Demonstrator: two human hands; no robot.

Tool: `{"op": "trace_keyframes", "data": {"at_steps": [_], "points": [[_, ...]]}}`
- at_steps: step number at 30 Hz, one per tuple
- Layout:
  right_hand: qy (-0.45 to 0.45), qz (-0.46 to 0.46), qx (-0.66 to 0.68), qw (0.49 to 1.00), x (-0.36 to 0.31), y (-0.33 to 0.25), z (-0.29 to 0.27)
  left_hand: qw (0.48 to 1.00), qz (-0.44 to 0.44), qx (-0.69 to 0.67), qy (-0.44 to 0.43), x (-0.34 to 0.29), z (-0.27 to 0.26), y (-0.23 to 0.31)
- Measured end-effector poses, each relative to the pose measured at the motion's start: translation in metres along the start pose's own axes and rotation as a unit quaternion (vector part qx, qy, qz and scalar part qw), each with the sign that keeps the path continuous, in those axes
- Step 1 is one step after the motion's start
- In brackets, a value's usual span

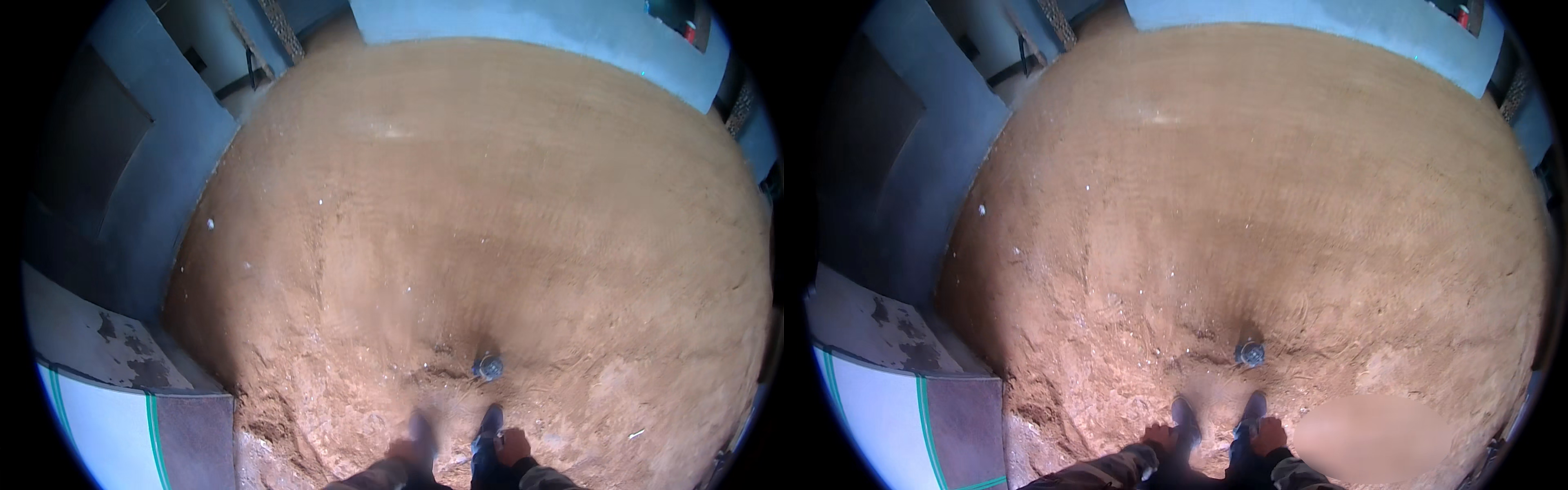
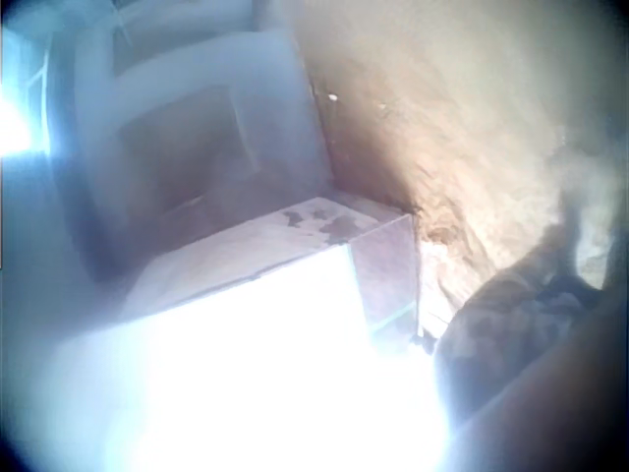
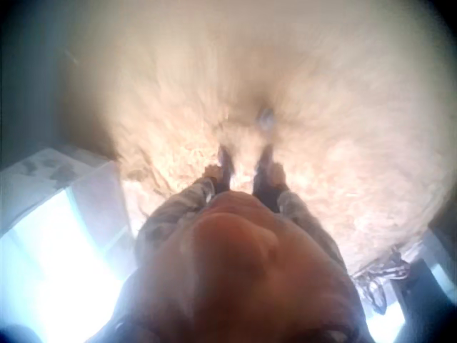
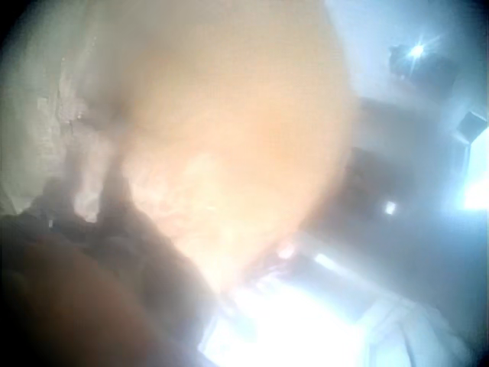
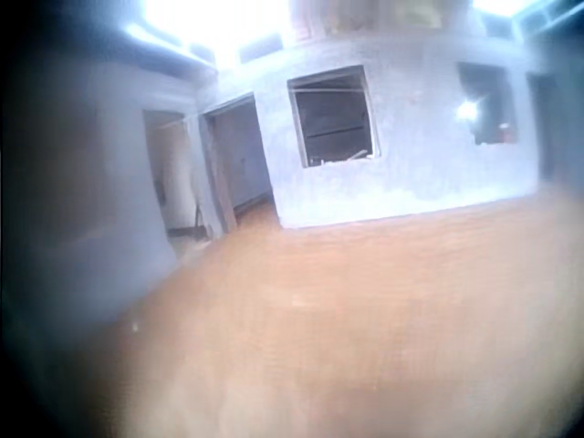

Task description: The person uses a laser level to measure and adjust the floor surface. They walk around the room, place the device on the ground, and make adjustments while sitting. The person also picks up a long metal bar at the end.

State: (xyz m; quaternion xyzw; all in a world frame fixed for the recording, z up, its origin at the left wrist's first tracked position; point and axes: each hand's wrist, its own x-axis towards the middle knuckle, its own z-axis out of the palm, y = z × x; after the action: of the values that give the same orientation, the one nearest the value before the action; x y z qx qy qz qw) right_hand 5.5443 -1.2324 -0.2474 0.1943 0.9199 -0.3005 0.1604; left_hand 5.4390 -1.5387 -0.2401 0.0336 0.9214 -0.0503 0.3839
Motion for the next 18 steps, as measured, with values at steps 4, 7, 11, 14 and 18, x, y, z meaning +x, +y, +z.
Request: {"op": "trace_keyframes", "data": {"at_steps": [4, 7, 11, 14, 18], "points": [[0.032, 0.12, 0.051, 0.991, -0.095, 0.011, -0.003, 0.995, 0.09, -0.018, -0.035, -0.054, -0.007, 0.007], [-0.257, 0.168, 0.122, 0.944, -0.139, 0.054, 0.008, 0.978, 0.193, -0.041, -0.069, -0.08, -0.04, 0.005], [-0.226, -0.118, 0.063, 0.965, -0.203, 0.074, -0.032, 0.931, 0.349, 0.007, -0.111, -0.082, -0.073, 0.008], [0.025, 0.186, 0.201, 0.961, -0.253, 0.07, -0.035, 0.85, 0.495, 0.093, -0.152, -0.065, -0.091, 0.003], [0.117, 0.346, 0.061, 0.929, -0.301, 0.016, -0.059, 0.744, 0.588, 0.266, -0.172, -0.031, -0.129, -0.009]]}}
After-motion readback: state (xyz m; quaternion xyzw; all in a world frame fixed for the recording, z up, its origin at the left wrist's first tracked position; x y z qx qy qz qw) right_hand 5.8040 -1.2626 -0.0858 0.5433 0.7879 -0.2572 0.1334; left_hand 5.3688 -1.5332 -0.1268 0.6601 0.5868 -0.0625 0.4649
